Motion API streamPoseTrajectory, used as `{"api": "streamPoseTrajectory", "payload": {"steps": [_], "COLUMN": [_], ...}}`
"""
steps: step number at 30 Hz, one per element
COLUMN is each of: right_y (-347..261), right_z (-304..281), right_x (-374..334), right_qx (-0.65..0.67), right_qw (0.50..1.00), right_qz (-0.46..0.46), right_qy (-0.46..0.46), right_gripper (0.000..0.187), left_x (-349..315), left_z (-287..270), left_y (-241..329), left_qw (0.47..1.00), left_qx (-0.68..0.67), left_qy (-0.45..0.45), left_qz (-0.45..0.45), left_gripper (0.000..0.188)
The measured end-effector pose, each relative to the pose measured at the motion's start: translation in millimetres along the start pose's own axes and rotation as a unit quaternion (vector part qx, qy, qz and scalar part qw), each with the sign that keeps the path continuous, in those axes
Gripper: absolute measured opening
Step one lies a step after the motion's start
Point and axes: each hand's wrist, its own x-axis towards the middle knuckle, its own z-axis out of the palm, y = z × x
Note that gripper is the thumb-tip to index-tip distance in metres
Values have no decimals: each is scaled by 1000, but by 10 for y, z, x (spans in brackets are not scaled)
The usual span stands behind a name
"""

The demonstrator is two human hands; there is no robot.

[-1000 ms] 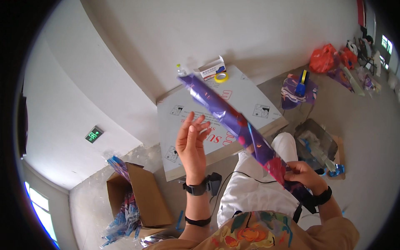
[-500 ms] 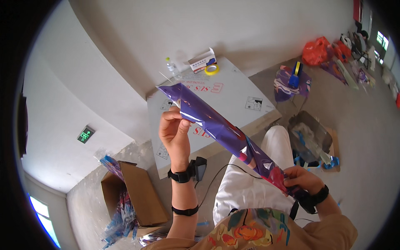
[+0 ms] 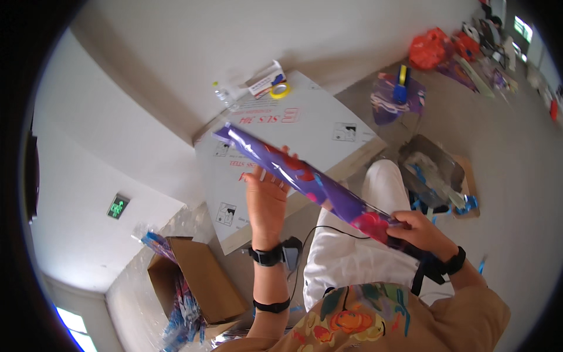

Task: The person is assembling kites by putting them in plastic sleeves, adding ribbons, and using tape.

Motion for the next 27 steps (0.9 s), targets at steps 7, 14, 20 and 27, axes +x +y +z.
{"api": "streamPoseTrajectory", "payload": {"steps": [7, 14, 20, 27], "right_y": [122, 597, 1555, 2735], "right_z": [-59, -250, -743, -1436], "right_x": [18, -133, -563, -1004], "right_qx": [-149, -46, 68, 316], "right_qw": [986, 994, 898, 717], "right_qz": [-33, 7, 145, 162], "right_qy": [63, 94, 410, 600], "right_gripper": [17, 17, 15, 13], "left_x": [120, 425, 624, 858], "left_z": [-186, 55, 589, 831], "left_y": [-288, -574, -1346, -2252], "left_qw": [994, 996, 934, 882], "left_qx": [-43, 68, 313, 372], "left_qy": [68, -25, -56, -93], "left_qz": [73, -58, -162, -274], "left_gripper": [46, 48, 49, 41]}}
